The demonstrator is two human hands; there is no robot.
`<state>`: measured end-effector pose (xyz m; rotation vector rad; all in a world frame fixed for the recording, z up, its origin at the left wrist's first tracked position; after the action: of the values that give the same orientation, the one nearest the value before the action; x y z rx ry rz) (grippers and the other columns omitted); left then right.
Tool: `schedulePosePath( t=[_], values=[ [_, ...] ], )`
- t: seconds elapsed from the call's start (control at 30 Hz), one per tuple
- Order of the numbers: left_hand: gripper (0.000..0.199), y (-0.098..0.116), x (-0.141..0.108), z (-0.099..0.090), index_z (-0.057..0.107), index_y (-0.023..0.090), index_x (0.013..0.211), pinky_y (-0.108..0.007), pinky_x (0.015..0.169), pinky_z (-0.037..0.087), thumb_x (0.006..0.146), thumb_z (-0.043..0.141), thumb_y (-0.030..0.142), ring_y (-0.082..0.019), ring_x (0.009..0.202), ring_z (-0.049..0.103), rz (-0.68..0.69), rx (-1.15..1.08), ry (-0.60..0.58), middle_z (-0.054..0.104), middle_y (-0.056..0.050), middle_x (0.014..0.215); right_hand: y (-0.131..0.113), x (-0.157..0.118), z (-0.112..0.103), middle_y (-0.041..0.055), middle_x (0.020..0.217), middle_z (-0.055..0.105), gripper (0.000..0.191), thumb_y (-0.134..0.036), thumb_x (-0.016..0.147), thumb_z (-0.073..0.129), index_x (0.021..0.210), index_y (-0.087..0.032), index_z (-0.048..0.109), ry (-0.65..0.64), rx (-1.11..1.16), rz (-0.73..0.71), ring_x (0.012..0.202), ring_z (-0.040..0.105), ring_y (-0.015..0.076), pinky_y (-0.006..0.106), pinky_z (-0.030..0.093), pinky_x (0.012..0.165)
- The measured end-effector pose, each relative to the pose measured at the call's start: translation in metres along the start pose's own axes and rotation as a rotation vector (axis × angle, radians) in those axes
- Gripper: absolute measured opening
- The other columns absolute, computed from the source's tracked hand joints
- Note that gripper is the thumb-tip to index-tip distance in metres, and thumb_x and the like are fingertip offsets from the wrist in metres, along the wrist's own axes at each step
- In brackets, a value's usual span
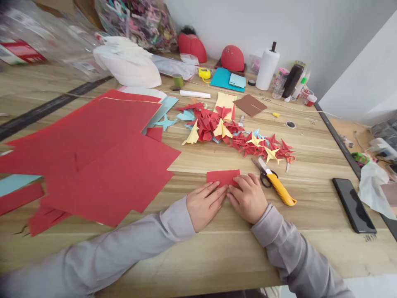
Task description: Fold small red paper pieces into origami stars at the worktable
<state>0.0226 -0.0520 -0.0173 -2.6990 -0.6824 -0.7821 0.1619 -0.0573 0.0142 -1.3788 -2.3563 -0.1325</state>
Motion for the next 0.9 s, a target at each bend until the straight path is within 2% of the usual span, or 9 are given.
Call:
schedulePosePath(
  t=[0.23, 0.43, 0.63, 0.77, 0.9],
  values=[
    [0.024, -0.001, 0.011, -0.007, 0.062, 0.008, 0.1, -0.042, 0.092, 0.043, 0.08, 0.05, 0.014, -0.024, 0.095, 0.056, 0.015, -0.02, -0.046, 0.064, -0.012, 0.105, 0.0, 0.002, -0.002, 0.0076, 0.098, 0.066, 0.017, -0.026, 0.085, 0.052, 0.086, -0.021, 0.068, 0.024, -0.017, 0.007, 0.095, 0.056, 0.0207, 0.043, 0.037, 0.092],
    [0.02, 0.002, 0.013, -0.016, 0.064, 0.007, 0.092, -0.041, 0.093, 0.044, 0.081, 0.049, 0.015, -0.021, 0.086, 0.057, -0.005, 0.04, 0.033, 0.066, -0.013, 0.093, 0.002, 0.001, -0.001, 0.0057, 0.098, 0.066, 0.017, -0.022, 0.084, 0.051, 0.08, -0.02, 0.068, 0.026, 0.009, 0.018, 0.094, 0.057, 0.0194, 0.041, 0.037, 0.091],
    [0.022, 0.004, 0.014, -0.03, 0.065, 0.005, 0.084, -0.041, 0.085, 0.048, 0.081, 0.048, 0.017, -0.021, 0.076, 0.057, -0.1, 0.092, 0.029, 0.067, -0.017, 0.083, 0.003, 0.002, -0.002, 0.006, 0.098, 0.067, 0.018, -0.022, 0.084, 0.051, 0.079, -0.021, 0.068, 0.03, 0.018, 0.025, 0.094, 0.057, 0.0194, 0.041, 0.037, 0.091],
    [0.02, -0.001, 0.018, -0.038, 0.065, 0.006, 0.078, -0.039, 0.075, 0.049, 0.08, 0.049, 0.018, -0.021, 0.069, 0.056, -0.14, 0.097, 0.037, 0.065, -0.014, 0.074, 0.004, 0.001, -0.003, 0.0054, 0.098, 0.068, 0.018, -0.021, 0.083, 0.051, 0.075, -0.02, 0.067, 0.045, 0.018, 0.029, 0.094, 0.058, 0.0194, 0.04, 0.037, 0.091],
    [0.021, -0.007, 0.02, -0.039, 0.063, 0.01, 0.067, -0.036, 0.062, 0.044, 0.08, 0.049, 0.018, -0.02, 0.061, 0.052, -0.138, 0.058, 0.052, 0.059, -0.01, 0.059, 0.007, 0.001, -0.006, 0.0034, 0.095, 0.07, 0.021, -0.017, 0.082, 0.051, 0.066, -0.019, 0.064, 0.088, 0.006, 0.058, 0.092, 0.059, 0.0184, 0.039, 0.038, 0.09]
  ],
)
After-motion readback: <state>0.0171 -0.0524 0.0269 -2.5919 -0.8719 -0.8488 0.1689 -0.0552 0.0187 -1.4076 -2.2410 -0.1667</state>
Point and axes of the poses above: each hand's wrist, its own x-axis towards the middle knuckle, its own z-axis out of the palm, y = z × x, the point moved 4 cm from there along x, towards the middle knuckle
